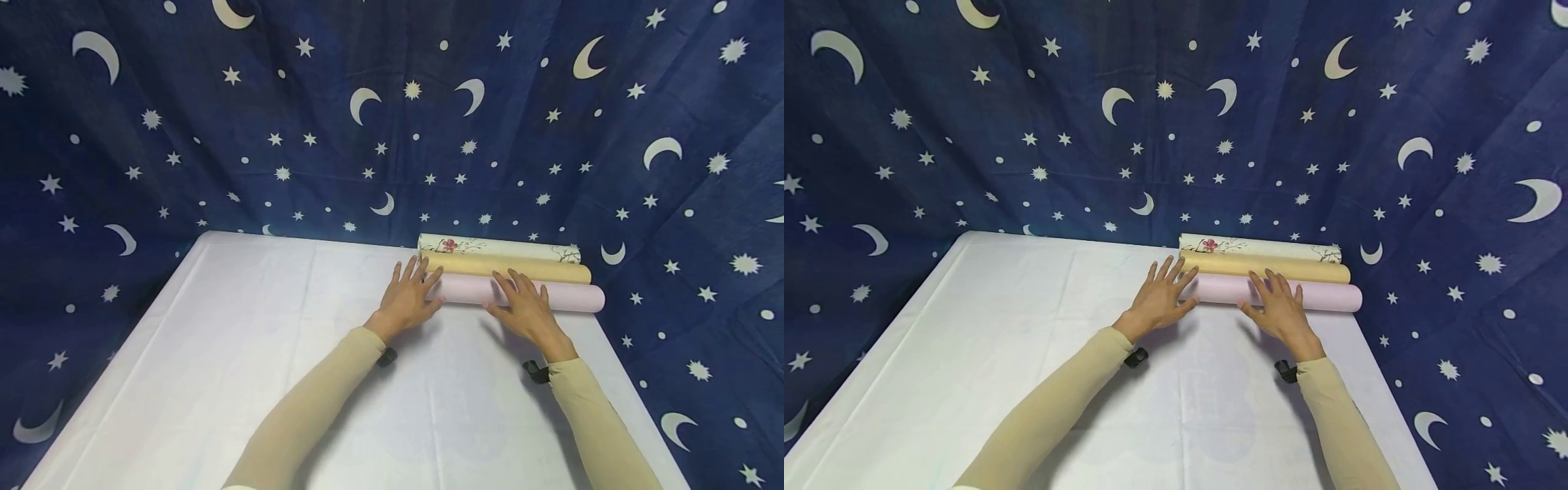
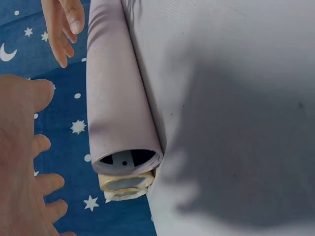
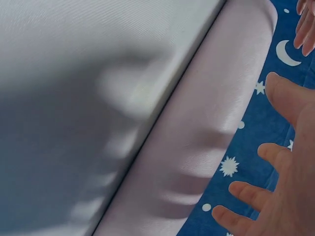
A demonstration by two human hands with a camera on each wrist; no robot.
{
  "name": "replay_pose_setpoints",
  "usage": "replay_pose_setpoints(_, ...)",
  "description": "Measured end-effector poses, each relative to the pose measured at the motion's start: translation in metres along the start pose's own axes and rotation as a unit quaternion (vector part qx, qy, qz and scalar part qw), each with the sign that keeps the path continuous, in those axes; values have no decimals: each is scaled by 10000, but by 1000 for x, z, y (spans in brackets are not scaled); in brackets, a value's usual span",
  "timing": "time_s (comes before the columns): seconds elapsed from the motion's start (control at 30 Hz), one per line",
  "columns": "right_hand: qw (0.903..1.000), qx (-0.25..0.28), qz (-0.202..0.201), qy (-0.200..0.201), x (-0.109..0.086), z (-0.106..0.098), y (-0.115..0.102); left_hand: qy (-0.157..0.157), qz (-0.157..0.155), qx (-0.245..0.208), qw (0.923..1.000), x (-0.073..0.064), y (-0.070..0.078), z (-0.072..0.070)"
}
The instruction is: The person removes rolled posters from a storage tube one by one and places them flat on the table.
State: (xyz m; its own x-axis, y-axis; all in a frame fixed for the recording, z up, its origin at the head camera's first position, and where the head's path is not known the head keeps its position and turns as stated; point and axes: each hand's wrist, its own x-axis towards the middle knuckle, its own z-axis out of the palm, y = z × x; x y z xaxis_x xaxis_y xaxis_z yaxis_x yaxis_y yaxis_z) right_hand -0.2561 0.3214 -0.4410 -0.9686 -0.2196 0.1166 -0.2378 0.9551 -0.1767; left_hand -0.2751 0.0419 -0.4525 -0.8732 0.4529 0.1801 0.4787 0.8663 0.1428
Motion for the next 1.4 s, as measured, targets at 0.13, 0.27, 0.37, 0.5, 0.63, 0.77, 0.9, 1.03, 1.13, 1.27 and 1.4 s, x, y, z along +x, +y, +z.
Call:
replay_pose_setpoints(0.13,10000,11,70,-41,0,3,7,-46,57,80,9999,6,6,5)
replay_pose_setpoints(0.27,9999,13,84,-88,1,6,13,-88,112,15,9999,12,13,11)
replay_pose_setpoints(0.37,9999,-20,9,-123,2,7,18,-184,100,10,9998,15,19,15)
replay_pose_setpoints(0.5,9998,-59,-83,-147,1,8,23,-317,135,42,9994,18,27,21)
replay_pose_setpoints(0.63,9998,-15,-38,-180,0,8,25,-336,226,172,9990,23,34,27)
replay_pose_setpoints(0.77,9997,-32,11,-255,1,8,27,-270,263,375,9986,26,39,32)
replay_pose_setpoints(0.9,9997,-63,-39,-231,3,9,27,-14,270,536,9982,27,40,33)
replay_pose_setpoints(1.03,9998,-52,-65,-173,6,9,25,347,234,701,9967,31,39,32)
replay_pose_setpoints(1.13,9999,-66,-46,-91,8,9,26,516,217,777,9954,33,40,33)
replay_pose_setpoints(1.27,10000,-84,-51,16,8,8,29,512,235,829,9950,35,42,35)
replay_pose_setpoints(1.4,9996,-286,-30,-56,9,9,36,404,238,949,9944,35,45,36)
